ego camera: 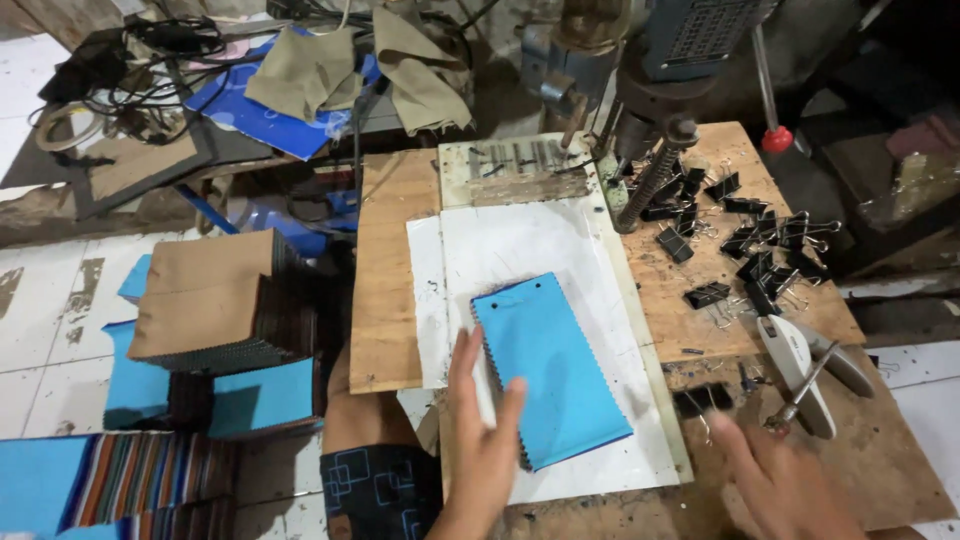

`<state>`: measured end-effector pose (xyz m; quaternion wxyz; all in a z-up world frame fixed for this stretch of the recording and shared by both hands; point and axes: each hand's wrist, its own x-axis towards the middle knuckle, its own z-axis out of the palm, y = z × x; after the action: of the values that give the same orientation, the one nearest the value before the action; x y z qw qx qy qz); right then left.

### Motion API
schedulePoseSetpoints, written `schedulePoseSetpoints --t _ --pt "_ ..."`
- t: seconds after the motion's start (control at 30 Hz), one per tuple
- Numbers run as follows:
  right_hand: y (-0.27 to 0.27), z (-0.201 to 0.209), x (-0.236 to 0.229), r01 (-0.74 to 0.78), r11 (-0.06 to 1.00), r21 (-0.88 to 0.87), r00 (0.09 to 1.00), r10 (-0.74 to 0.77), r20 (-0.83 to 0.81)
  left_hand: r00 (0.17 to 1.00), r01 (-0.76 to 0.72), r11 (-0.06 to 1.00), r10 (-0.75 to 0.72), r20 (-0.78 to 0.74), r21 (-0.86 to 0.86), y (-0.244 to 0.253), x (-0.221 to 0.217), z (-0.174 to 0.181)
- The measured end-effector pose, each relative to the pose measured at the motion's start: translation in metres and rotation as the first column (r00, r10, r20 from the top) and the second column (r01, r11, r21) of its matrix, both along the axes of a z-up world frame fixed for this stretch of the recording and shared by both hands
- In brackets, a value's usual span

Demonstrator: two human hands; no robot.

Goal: The person uses a drill press to create holes in a stack of colorful, patterned material. They then use a stapler to secure a piece of brown material to a white sheet on the workbench.

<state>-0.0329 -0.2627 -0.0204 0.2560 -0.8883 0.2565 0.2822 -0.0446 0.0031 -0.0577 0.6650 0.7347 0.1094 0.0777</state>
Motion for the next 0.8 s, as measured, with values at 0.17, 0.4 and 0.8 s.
schedulePoseSetpoints --t 0.17,0.4,0.8 --pt "-0.001 -0.057 0.016 -0.219 0.844 -0.489 0.62 0.508 0.599 0.882 -0.264 0.822 -0.006 -0.471 -0.505 0.001 -0.041 -0.04" --pt "0.071 -0.068 0.025 -0.371 0.928 -0.039 0.901 0.369 0.228 0.803 -0.18 0.791 -0.225 -0.552 -0.585 -0.01 -0.041 -0.013" --pt "0.094 -0.01 0.046 -0.134 0.987 0.089 0.988 0.14 -0.07 0.894 -0.2 0.75 -0.124 -0.431 -0.63 -0.001 -0.01 -0.027"
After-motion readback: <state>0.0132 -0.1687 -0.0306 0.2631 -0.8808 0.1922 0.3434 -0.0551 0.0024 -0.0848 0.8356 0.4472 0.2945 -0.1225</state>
